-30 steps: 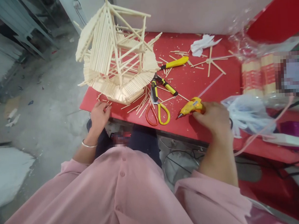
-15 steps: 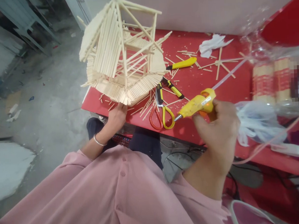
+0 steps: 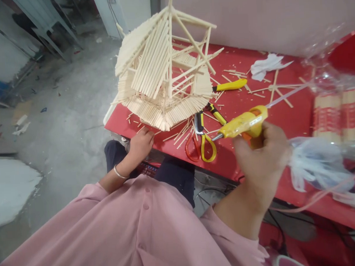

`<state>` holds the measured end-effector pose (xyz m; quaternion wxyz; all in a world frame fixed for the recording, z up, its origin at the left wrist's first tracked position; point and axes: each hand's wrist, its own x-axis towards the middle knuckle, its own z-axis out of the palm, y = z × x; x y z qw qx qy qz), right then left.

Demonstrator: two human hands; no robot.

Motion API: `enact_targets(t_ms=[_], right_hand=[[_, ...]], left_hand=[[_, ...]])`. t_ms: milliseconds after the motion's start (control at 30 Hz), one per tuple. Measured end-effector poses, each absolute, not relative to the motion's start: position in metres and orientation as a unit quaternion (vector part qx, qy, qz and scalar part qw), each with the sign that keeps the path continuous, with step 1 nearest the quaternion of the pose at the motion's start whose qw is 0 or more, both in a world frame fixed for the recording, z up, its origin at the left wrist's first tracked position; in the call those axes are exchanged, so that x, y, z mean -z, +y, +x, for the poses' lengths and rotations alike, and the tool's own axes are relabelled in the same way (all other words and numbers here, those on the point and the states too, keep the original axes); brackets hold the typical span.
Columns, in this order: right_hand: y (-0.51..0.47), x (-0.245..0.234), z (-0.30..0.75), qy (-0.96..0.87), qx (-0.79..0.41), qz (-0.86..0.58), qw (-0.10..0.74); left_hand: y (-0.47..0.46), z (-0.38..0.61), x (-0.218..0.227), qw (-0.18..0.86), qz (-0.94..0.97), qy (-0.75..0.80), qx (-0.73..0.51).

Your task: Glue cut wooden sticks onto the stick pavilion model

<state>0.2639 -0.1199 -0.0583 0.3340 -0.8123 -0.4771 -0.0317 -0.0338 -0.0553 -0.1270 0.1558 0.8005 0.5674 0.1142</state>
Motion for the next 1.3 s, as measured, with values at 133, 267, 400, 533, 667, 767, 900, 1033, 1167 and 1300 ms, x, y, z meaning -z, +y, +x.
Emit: enact_targets(t_ms=[133, 267, 400, 533, 667, 767, 900, 1033, 1167, 1300], right_hand=[[-0.130, 0.055, 0.266, -0.464, 0.025, -0.826, 0.318], [-0.132, 0.054, 0.269, -0.448, 0.027, -0.832, 0.327], [-0.120, 0.057, 0.263, -0.469, 0.031, -0.816, 0.336], [-0.112, 0.057, 0.254, -0.485, 0.018, -0.801, 0.350], [-0.117, 0.057, 0.256, -0.491, 0.023, -0.797, 0.350], [-0.122, 0.058, 0.261, -0.475, 0.010, -0.809, 0.347], [-0.119, 0.057, 0.260, -0.465, -0.004, -0.801, 0.377], [-0.110, 0.049, 0.248, -0.473, -0.025, -0.782, 0.405], [-0.105, 0.038, 0.238, -0.496, -0.023, -0.757, 0.424], [-0.102, 0.030, 0.234, -0.524, 0.001, -0.734, 0.432]], left_hand=[[-0.049, -0.030, 0.133, 0.161, 0.777, 0.593, -0.136], [-0.044, -0.053, 0.134, 0.132, 0.745, 0.623, -0.199], [-0.027, -0.066, 0.123, 0.118, 0.763, 0.630, -0.086], [-0.011, -0.061, 0.112, 0.121, 0.795, 0.594, -0.018], [-0.014, -0.066, 0.102, 0.202, 0.781, 0.582, -0.101], [-0.034, -0.076, 0.087, 0.458, 0.650, 0.542, -0.272], [-0.061, -0.074, 0.053, 0.706, 0.426, 0.397, -0.404], [-0.064, -0.053, 0.018, 0.766, 0.370, 0.336, -0.403], [-0.052, -0.037, 0.004, 0.791, 0.314, 0.335, -0.404], [-0.045, -0.031, 0.002, 0.792, 0.311, 0.340, -0.399]])
